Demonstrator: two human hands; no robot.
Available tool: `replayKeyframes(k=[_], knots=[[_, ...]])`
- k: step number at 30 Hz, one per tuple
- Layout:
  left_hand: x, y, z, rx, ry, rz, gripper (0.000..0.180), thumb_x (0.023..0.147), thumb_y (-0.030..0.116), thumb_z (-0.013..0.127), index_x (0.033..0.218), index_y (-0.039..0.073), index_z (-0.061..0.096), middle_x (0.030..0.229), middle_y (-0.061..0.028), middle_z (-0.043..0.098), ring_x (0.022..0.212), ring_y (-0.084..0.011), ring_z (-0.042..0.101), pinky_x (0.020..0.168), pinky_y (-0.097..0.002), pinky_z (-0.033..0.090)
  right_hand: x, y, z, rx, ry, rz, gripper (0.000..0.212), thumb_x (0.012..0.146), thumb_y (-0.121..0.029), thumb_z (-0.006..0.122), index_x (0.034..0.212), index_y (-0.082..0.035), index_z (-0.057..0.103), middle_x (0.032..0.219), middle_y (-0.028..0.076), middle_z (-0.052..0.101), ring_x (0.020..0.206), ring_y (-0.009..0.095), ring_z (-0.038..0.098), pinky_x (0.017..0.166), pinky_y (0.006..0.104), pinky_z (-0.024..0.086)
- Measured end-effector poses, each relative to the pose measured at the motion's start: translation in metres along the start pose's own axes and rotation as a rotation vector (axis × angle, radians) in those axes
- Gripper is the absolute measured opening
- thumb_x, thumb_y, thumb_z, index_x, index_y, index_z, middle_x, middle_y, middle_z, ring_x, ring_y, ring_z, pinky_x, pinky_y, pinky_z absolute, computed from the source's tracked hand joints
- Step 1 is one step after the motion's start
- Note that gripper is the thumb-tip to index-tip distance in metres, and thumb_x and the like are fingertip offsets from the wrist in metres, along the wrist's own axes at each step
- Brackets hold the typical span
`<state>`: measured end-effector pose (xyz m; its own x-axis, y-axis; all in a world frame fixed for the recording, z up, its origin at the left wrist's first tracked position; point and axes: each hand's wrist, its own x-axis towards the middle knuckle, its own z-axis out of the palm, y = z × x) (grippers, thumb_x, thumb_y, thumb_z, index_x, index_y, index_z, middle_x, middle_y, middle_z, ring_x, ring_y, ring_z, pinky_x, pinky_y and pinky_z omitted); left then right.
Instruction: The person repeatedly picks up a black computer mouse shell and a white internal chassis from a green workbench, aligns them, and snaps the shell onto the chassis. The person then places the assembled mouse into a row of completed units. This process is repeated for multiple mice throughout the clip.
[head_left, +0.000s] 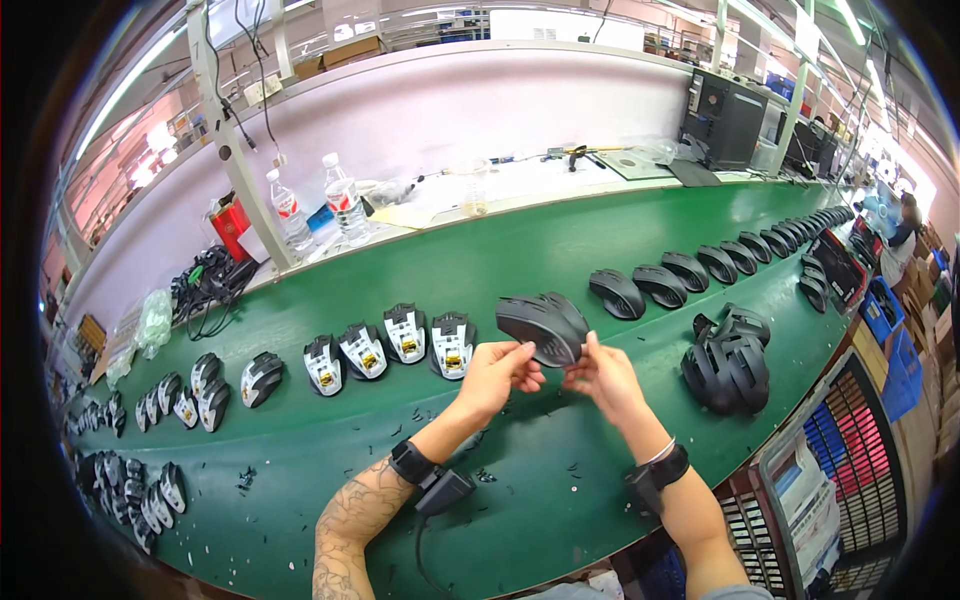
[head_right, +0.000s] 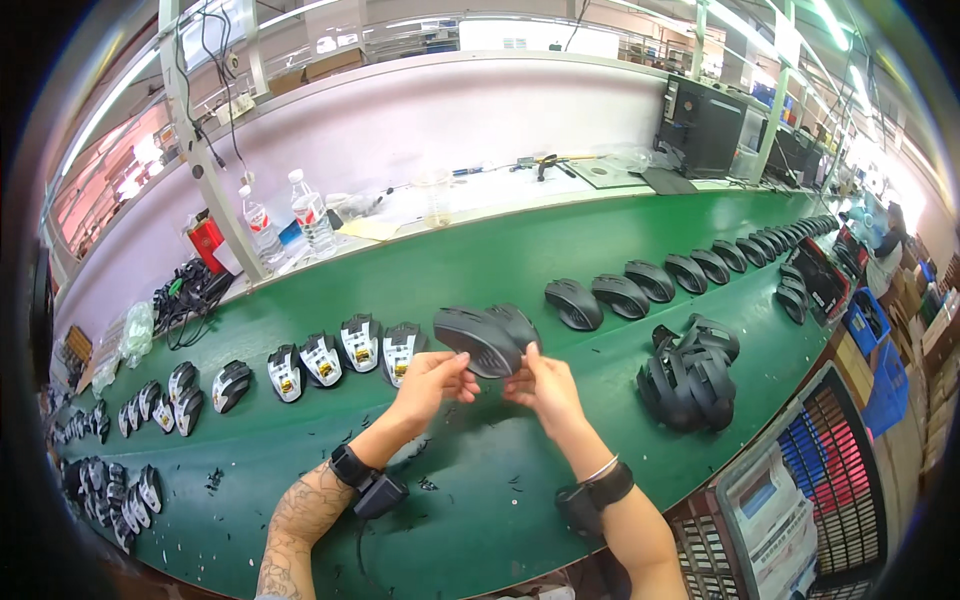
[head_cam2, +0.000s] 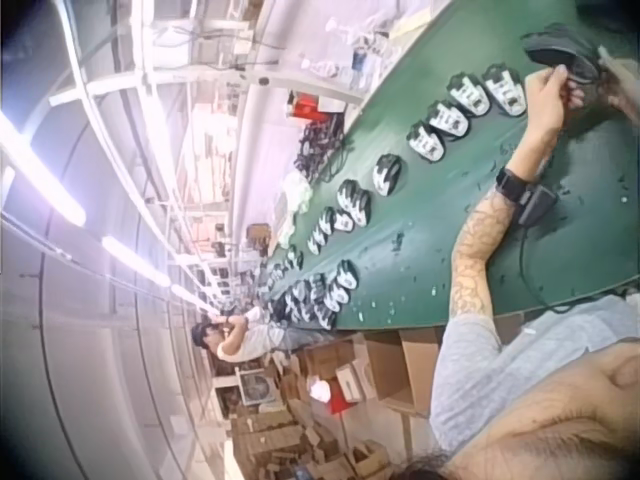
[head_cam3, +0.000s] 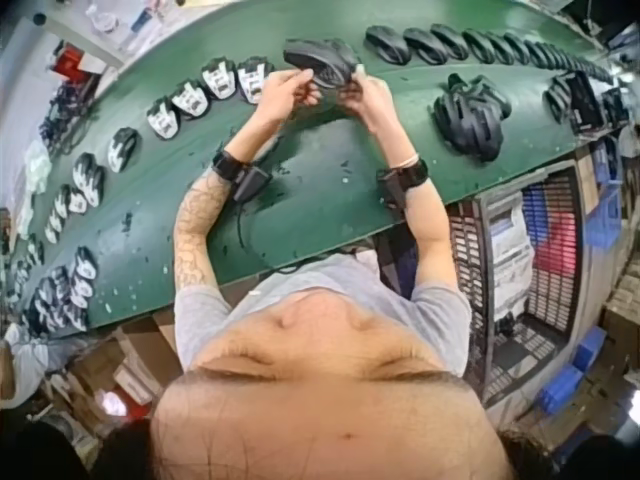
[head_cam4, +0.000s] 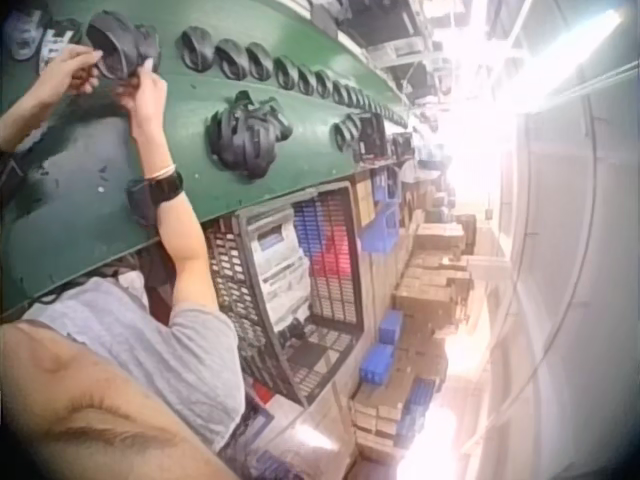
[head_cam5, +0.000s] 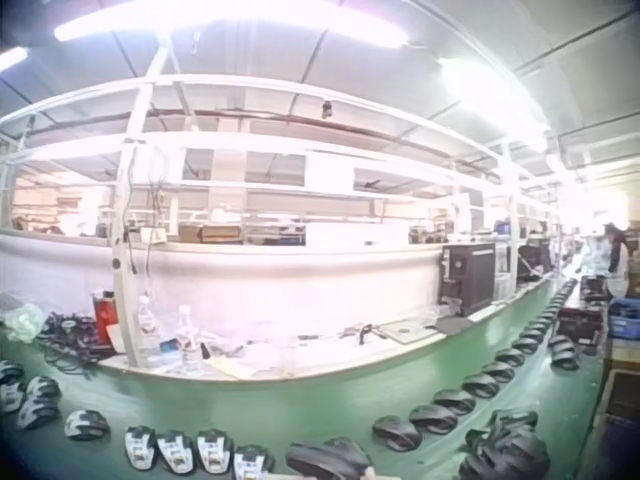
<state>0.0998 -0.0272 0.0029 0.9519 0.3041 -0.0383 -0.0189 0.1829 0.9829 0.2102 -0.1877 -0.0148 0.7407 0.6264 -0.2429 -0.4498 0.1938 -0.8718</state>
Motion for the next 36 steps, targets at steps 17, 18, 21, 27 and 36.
replayKeyframes(k=[17,18,21,27,36], knots=[[0.042,-0.059,-0.048,0.919,0.363,0.201,0.028,0.092,0.018,0.053,0.103,-0.007,0.053,0.073,-0.0181,0.061,0.067,-0.0307,0.061,0.062,-0.0412,0.048,-0.035,-0.058,-0.08,-1.825,0.821,-0.194,0.028,0.073,-0.001,0.064,0.101,0.0,0.06,0.11,0.018,0.055,0.106,0.036,0.054,0.082,0.0412,0.052],[0.036,-0.052,-0.042,0.977,0.371,0.187,0.029,0.091,0.018,0.054,0.108,-0.006,0.051,0.08,-0.0222,0.062,0.076,-0.0374,0.061,0.07,-0.0446,0.048,-0.033,-0.056,-0.081,-1.817,0.801,-0.157,0.028,0.074,-0.001,0.063,0.102,0.0,0.06,0.11,0.019,0.056,0.105,0.036,0.055,0.082,0.0415,0.052],[0.024,-0.035,-0.033,1.054,0.414,0.184,0.043,0.087,0.016,0.059,0.122,-0.003,0.041,0.082,-0.022,0.061,0.082,-0.0404,0.061,0.074,-0.0476,0.048,-0.03,-0.058,-0.082,-1.8,0.773,-0.109,0.026,0.077,0.0,0.061,0.103,0.0,0.059,0.11,0.02,0.058,0.102,0.036,0.059,0.081,0.0425,0.053],[0.008,-0.006,-0.016,0.939,0.363,0.296,0.038,0.084,0.015,0.061,0.116,0.0,0.045,0.076,-0.0134,0.059,0.077,-0.0347,0.061,0.069,-0.0446,0.047,-0.038,-0.058,-0.071,-1.73,0.779,-0.32,0.029,0.076,0.003,0.059,0.104,-0.001,0.059,0.098,0.02,0.063,0.094,0.038,0.062,0.079,0.0449,0.051],[-0.004,-0.013,0.014,0.664,0.085,0.415,0.034,0.081,0.01,0.066,0.11,-0.003,0.052,0.098,-0.0119,0.056,0.071,-0.0156,0.058,0.067,-0.0289,0.047,-0.045,-0.042,-0.007,-1.6,0.403,-0.566,0.049,0.069,0.008,0.054,0.117,0.0,0.053,0.093,0.023,0.064,0.087,0.043,0.06,0.077,0.0489,0.048]])
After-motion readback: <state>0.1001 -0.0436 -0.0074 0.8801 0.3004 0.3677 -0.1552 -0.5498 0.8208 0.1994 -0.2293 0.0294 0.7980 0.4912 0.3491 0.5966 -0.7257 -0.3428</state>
